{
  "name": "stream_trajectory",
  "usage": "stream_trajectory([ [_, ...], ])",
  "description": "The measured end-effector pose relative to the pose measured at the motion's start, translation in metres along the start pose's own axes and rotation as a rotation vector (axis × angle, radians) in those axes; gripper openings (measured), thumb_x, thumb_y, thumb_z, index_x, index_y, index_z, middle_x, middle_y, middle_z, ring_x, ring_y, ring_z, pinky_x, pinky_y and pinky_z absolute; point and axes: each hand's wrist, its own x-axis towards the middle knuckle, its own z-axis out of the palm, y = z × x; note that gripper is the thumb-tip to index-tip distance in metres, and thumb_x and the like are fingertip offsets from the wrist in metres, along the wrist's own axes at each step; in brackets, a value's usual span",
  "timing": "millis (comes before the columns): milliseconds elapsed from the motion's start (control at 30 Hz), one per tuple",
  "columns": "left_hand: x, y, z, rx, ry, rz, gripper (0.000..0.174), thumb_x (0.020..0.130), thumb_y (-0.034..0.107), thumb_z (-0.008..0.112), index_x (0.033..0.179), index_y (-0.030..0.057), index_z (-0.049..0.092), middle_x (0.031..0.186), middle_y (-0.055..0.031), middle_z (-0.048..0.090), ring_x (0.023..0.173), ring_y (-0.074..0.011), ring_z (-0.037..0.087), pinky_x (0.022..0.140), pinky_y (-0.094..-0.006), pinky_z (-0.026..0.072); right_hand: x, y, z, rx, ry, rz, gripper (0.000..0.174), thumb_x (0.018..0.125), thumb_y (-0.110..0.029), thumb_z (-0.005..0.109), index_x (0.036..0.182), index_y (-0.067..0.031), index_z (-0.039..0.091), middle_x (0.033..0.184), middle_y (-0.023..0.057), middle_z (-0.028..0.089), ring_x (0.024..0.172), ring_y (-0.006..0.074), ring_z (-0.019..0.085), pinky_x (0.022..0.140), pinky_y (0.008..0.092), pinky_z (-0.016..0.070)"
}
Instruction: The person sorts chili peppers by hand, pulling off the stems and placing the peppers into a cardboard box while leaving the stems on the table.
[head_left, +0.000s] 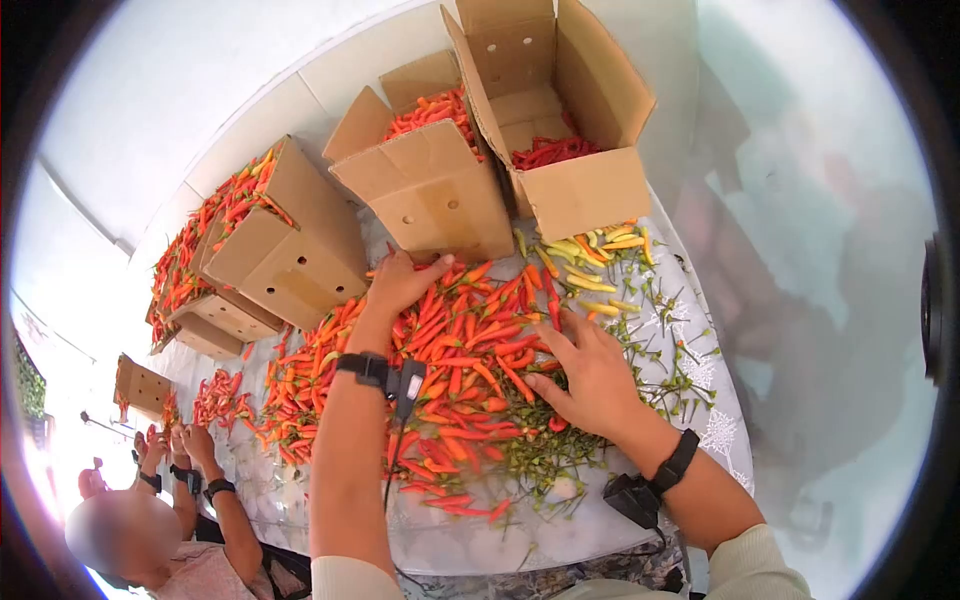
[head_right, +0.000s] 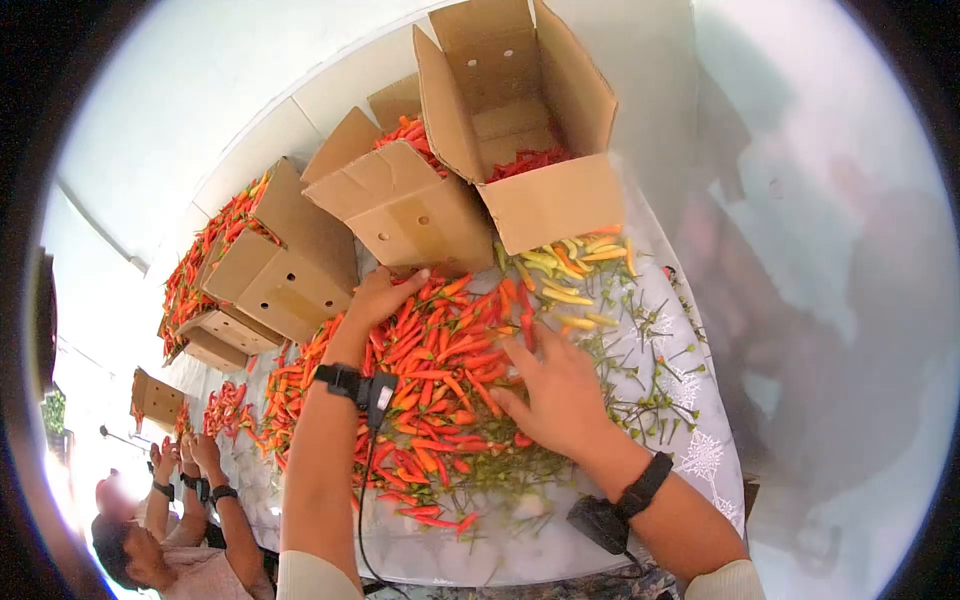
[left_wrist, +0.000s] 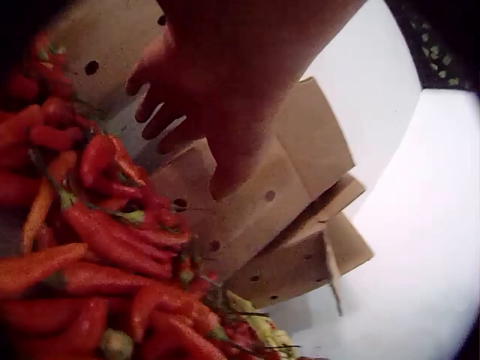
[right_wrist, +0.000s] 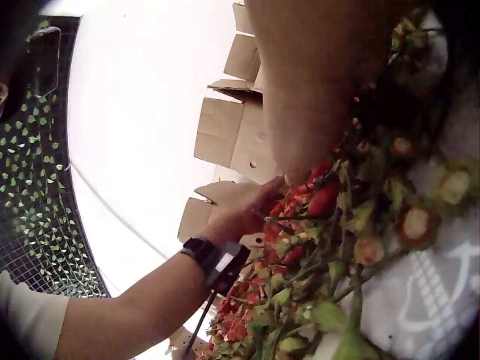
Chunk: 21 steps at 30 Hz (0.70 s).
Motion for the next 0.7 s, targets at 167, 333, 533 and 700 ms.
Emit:
stream_trajectory([
  [167,-0.002,-0.006,0.009,0.181,-0.081,0.045,0.096,0.062,0.081,0.052,0.114,-0.0002,0.06,0.114,-0.0312,0.055,0.109,-0.0403,0.054,0.093,-0.0409,0.0426,0.008,-0.004,-0.003,0.033,-0.041,0.092,0.067,0.074,-0.038,0.069,0.127,-0.0039,0.045,0.12,0.03,0.046,0.105,0.0445,0.05,0.089,0.0476,0.0412],
  [333,-0.032,0.015,-0.009,0.16,-0.315,-0.05,0.089,0.063,0.08,0.052,0.107,0.0033,0.064,0.113,-0.0287,0.056,0.107,-0.0375,0.056,0.09,-0.0412,0.0432,0.038,-0.005,0.018,0.06,-0.21,0.203,0.104,0.057,-0.055,0.078,0.135,-0.0037,0.034,0.128,0.0285,0.041,0.114,0.0447,0.044,0.098,0.0474,0.0359],
  [533,-0.089,0.029,-0.011,-0.208,-0.223,0.12,0.066,0.065,0.06,0.067,0.098,0.0029,0.063,0.09,-0.019,0.063,0.087,-0.0308,0.061,0.077,-0.0388,0.0457,0.058,-0.016,0.029,0.08,-0.381,0.167,0.111,0.043,-0.044,0.086,0.136,-0.0101,0.036,0.135,0.0248,0.035,0.12,0.0436,0.038,0.101,0.0469,0.0338],
  [700,-0.13,0.025,-0.027,-0.289,-0.248,0.206,0.058,0.064,0.042,0.075,0.104,0.0032,0.06,0.098,-0.017,0.061,0.091,-0.0302,0.059,0.079,-0.0373,0.0452,0.044,-0.004,0.042,0.345,-0.302,-0.096,0.09,0.052,-0.031,0.085,0.13,-0.0088,0.045,0.131,0.0219,0.041,0.117,0.0368,0.044,0.099,0.0409,0.0372],
])
